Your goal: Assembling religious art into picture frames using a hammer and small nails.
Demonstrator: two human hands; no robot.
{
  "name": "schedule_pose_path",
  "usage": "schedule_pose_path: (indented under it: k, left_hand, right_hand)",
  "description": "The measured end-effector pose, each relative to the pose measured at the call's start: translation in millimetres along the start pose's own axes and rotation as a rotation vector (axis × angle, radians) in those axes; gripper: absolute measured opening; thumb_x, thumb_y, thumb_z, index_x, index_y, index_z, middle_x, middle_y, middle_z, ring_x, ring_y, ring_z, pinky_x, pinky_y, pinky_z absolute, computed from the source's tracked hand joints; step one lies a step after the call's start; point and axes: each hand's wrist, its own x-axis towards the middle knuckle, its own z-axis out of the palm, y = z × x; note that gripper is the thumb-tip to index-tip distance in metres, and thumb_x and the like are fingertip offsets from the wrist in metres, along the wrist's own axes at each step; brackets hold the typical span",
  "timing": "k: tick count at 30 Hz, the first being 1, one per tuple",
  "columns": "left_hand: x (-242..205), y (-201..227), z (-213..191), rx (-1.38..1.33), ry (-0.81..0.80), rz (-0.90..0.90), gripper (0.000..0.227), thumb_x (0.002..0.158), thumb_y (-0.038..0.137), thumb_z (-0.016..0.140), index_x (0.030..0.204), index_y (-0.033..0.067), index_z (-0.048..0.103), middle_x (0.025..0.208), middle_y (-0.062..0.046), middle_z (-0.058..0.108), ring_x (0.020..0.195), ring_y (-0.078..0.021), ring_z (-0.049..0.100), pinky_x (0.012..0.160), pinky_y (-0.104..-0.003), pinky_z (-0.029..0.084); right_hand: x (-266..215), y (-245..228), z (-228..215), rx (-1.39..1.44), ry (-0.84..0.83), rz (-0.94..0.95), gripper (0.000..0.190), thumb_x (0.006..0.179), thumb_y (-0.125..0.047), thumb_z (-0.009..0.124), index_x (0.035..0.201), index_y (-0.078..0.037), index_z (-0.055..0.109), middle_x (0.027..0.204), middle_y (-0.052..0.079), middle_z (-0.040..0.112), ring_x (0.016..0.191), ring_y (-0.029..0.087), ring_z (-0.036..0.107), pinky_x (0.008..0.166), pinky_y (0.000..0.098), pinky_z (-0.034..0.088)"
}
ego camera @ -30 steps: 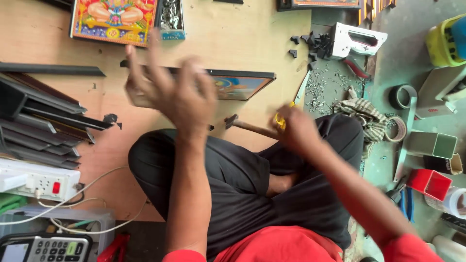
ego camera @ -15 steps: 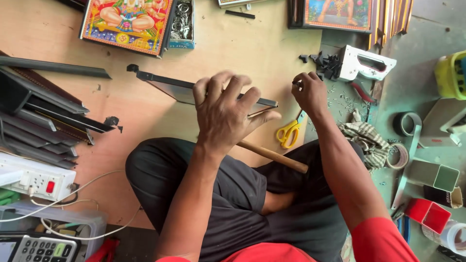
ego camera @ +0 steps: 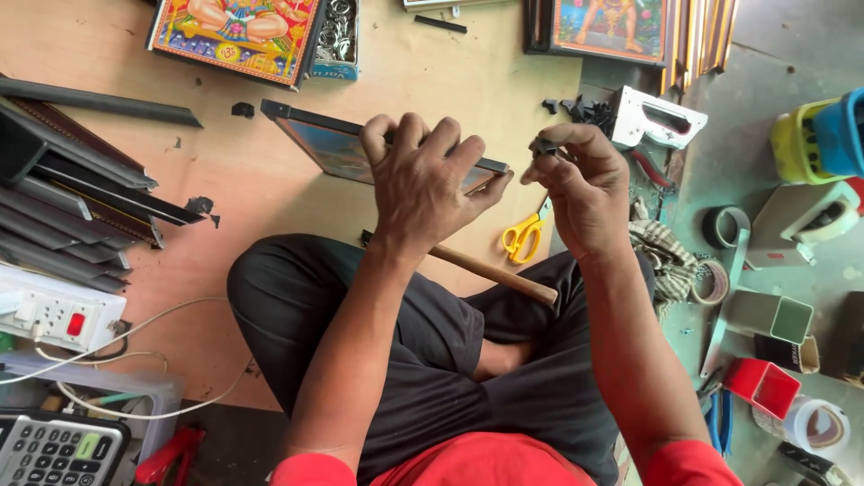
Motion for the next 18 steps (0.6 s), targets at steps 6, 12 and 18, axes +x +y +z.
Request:
schedule_pose_path:
  k: [6, 12, 18]
  left_hand:
    - [3, 7, -6, 0.007, 0.051, -0.003, 0.035, 0.083, 0.048, 0.083, 0.083, 0.0159, 0.070, 0.085, 0.000, 0.058, 0.086, -0.0224, 0.050, 0.090, -0.047, 0.033]
    - [2, 1, -4, -0.036, 0.036, -0.002, 0.033, 0.082, 0.045, 0.083, 0.085, 0.0153, 0.068, 0.087, 0.001, 0.059, 0.088, -0.0219, 0.050, 0.089, -0.046, 0.033]
    - [3, 1, -6, -0.058, 0.034, -0.006, 0.031, 0.081, 0.042, 0.084, 0.087, 0.0155, 0.069, 0.089, 0.001, 0.059, 0.089, -0.0218, 0.051, 0.089, -0.047, 0.033]
  right_hand:
    - [-8, -15, 30, -0.151, -0.037, -0.153, 0.025, 0.101, 0.004, 0.069, 0.124, 0.000, 0.060, 0.114, 0.008, 0.067, 0.103, 0.018, 0.071, 0.096, 0.0367, 0.062]
    - [-8, -15, 40, -0.366, 0.059, -0.206, 0.015, 0.106, -0.001, 0.065, 0.119, 0.001, 0.058, 0.111, 0.011, 0.070, 0.096, 0.019, 0.075, 0.089, 0.0339, 0.063]
    - [1, -8, 45, -0.686, -0.038, -0.408, 0.014, 0.108, 0.002, 0.066, 0.113, 0.001, 0.053, 0.114, 0.018, 0.073, 0.106, 0.021, 0.073, 0.095, 0.0314, 0.061]
